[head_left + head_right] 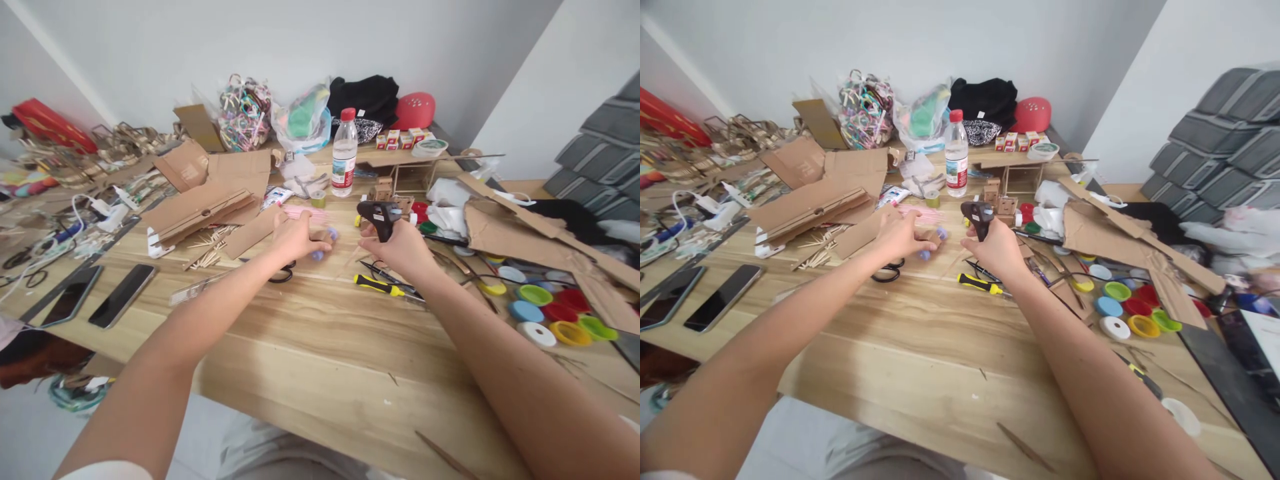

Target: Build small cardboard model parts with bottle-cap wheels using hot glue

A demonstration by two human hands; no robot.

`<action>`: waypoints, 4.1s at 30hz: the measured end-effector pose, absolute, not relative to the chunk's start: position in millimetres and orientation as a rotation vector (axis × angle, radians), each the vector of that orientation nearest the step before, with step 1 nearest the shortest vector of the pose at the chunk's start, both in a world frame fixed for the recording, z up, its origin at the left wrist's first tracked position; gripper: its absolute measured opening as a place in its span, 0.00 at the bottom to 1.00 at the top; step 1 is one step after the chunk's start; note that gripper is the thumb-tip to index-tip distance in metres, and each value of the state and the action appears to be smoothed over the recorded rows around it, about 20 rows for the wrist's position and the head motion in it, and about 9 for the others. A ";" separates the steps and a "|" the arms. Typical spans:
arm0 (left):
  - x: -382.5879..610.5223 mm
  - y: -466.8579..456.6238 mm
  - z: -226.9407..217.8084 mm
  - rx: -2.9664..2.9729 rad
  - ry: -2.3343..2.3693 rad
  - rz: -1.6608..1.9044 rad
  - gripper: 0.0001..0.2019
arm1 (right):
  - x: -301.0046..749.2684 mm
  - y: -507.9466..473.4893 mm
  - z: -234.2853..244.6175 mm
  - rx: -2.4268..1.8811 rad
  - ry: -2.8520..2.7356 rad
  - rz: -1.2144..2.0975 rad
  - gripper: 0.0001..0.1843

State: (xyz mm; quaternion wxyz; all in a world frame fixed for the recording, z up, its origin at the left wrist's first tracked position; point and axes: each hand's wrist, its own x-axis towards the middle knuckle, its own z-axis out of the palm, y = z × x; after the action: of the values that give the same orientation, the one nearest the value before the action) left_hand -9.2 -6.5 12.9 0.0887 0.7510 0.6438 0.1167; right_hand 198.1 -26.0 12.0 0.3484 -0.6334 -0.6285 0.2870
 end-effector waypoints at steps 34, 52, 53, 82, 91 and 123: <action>-57.2 -26.9 -14.7 2.834 1.237 0.404 0.16 | 192.0 -32.9 16.8 -1.475 -1.479 1.105 0.13; -54.3 -15.2 -28.7 3.019 1.025 0.461 0.10 | 169.5 -36.8 -6.2 -1.331 -1.184 1.596 0.19; -54.2 -15.1 -28.8 2.997 1.033 0.474 0.10 | 170.9 -36.2 -5.9 -1.316 -1.168 1.610 0.19; -39.4 -7.9 -18.0 2.520 1.377 0.813 0.23 | 174.3 -32.0 2.9 -1.207 -0.832 1.611 0.16; -51.9 21.9 38.4 2.757 1.763 0.486 0.22 | 198.7 -22.8 15.3 -1.175 -0.949 1.404 0.14; -40.1 14.5 -1.8 2.530 1.582 0.382 0.24 | 190.2 -27.0 15.0 -1.257 -1.030 1.404 0.14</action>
State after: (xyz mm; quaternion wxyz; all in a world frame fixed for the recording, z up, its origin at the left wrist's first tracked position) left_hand -40.1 14.5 -1.8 0.0667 0.8391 0.5249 0.1266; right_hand 190.2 -27.0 15.0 0.4766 -0.5146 -0.4215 0.5747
